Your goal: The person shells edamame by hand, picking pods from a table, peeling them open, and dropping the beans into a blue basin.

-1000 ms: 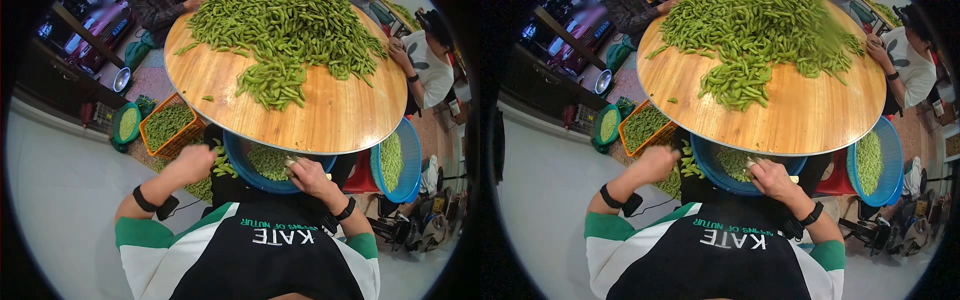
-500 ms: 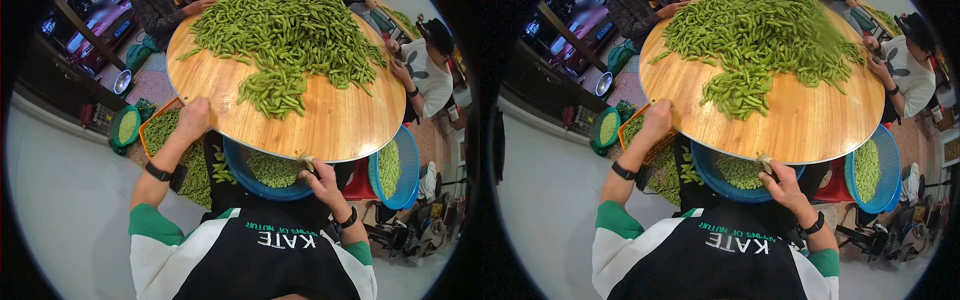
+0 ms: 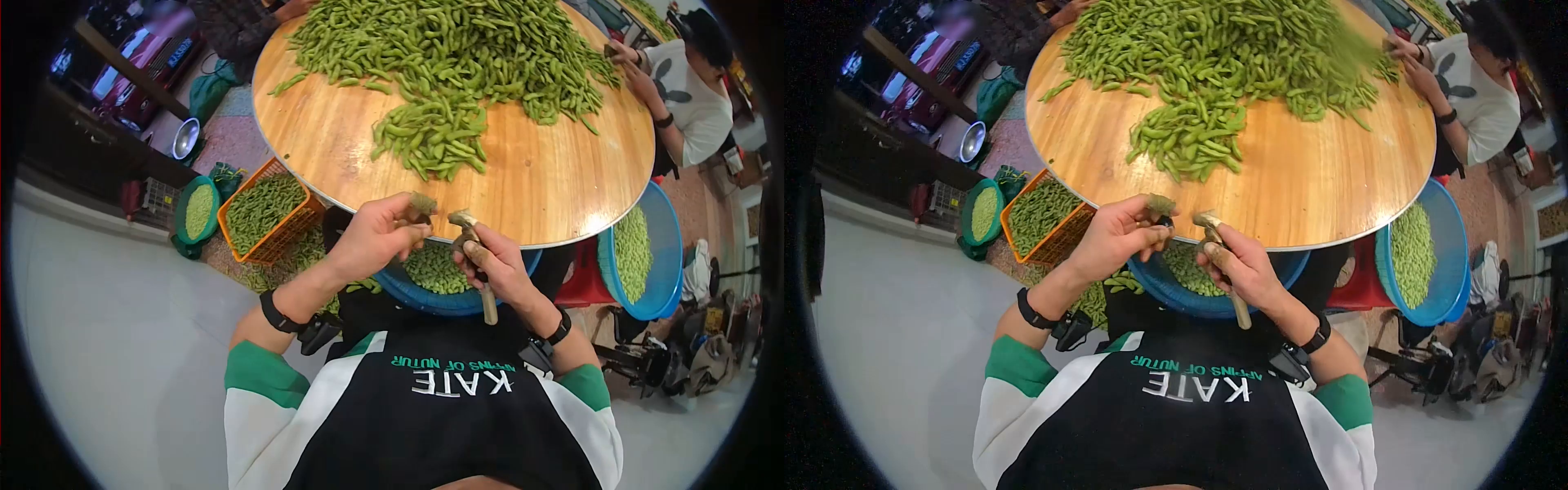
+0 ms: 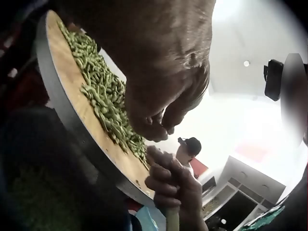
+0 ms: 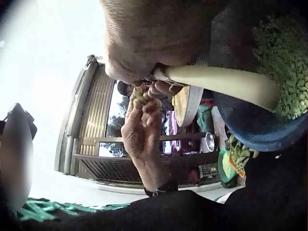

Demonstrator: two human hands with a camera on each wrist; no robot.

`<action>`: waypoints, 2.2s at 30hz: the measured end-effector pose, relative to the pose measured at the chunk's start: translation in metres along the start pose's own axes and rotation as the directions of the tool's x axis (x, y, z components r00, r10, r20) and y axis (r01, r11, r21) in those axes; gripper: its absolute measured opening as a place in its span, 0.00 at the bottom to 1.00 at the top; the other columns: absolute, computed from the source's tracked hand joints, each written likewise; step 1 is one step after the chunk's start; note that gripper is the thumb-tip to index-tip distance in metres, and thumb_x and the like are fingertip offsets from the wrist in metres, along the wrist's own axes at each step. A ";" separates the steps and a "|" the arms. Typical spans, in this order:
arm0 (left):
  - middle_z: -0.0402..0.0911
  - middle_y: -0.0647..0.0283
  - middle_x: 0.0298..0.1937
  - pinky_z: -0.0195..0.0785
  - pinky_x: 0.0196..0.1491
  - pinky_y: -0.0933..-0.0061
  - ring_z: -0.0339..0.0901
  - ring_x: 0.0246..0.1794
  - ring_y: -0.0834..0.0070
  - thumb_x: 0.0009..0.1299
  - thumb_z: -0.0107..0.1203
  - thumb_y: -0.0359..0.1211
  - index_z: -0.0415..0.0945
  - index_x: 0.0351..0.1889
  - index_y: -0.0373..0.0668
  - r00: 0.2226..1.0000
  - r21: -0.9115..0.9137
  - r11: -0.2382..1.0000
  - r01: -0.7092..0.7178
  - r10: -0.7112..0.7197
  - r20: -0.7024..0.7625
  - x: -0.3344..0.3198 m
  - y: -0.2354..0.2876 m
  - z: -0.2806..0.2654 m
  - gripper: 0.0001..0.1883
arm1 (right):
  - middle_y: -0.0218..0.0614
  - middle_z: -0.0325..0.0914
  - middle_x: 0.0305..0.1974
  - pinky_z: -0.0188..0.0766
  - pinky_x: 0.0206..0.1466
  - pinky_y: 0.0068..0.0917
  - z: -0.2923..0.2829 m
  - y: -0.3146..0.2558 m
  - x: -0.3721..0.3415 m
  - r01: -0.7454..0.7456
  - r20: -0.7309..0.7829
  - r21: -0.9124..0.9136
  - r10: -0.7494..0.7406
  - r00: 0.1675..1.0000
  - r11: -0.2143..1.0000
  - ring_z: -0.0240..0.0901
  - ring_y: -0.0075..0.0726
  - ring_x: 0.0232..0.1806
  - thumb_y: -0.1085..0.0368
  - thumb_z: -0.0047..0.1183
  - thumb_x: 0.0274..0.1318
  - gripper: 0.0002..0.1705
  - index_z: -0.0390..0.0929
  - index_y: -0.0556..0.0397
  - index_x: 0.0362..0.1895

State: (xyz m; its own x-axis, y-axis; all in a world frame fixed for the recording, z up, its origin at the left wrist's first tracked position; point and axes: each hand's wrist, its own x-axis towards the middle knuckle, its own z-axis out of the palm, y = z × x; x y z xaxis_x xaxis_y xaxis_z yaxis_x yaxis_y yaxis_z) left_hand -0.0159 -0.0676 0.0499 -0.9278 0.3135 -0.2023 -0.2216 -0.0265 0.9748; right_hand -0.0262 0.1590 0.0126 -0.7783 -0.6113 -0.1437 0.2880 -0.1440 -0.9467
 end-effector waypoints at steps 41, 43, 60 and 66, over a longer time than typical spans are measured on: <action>0.79 0.47 0.25 0.72 0.34 0.53 0.79 0.31 0.50 0.53 0.52 0.24 0.75 0.26 0.37 0.990 0.996 0.047 -0.073 -0.118 0.079 -0.052 0.012 -0.021 0.03 | 0.28 0.71 0.30 0.55 0.23 0.11 -0.036 0.011 -0.030 0.187 -0.152 -0.303 -0.241 0.959 0.934 0.57 0.13 0.20 0.72 0.41 0.64 0.22 0.64 0.59 0.63; 0.79 0.47 0.26 0.72 0.35 0.53 0.79 0.32 0.52 0.57 0.54 0.27 0.75 0.30 0.37 0.977 0.997 -0.061 0.056 -0.200 -0.067 -0.062 0.019 -0.043 0.05 | 0.26 0.72 0.29 0.62 0.29 0.16 -0.039 0.005 -0.029 0.218 -0.208 -0.336 -0.298 0.932 0.916 0.62 0.15 0.25 0.72 0.43 0.64 0.20 0.67 0.58 0.60; 0.75 0.59 0.28 0.72 0.29 0.62 0.76 0.26 0.59 0.58 0.54 0.24 0.76 0.38 0.39 0.662 0.935 0.283 -0.213 0.746 -0.075 0.100 -0.005 -0.077 0.09 | 0.26 0.72 0.27 0.60 0.24 0.14 -0.037 0.002 0.001 0.175 -0.278 -0.345 -0.278 0.920 0.922 0.62 0.13 0.22 0.68 0.44 0.65 0.16 0.70 0.58 0.56; 0.77 0.63 0.23 0.63 0.13 0.79 0.71 0.12 0.79 0.66 0.55 0.28 0.74 0.40 0.37 0.946 -0.169 0.963 -0.209 0.155 -0.283 0.074 -0.005 -0.038 0.07 | 0.26 0.72 0.27 0.57 0.23 0.13 -0.023 0.004 0.003 0.180 -0.181 -0.208 -0.219 0.959 0.961 0.60 0.12 0.21 0.68 0.43 0.66 0.17 0.69 0.57 0.57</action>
State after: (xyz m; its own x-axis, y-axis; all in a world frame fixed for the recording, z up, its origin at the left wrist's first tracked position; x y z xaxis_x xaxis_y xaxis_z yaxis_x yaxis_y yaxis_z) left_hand -0.0949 -0.0808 0.0261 -0.9975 0.0241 -0.0666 -0.0705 -0.2515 0.9653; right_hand -0.0399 0.1743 0.0021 -0.9102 -0.4137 0.0170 0.0207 -0.0863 -0.9961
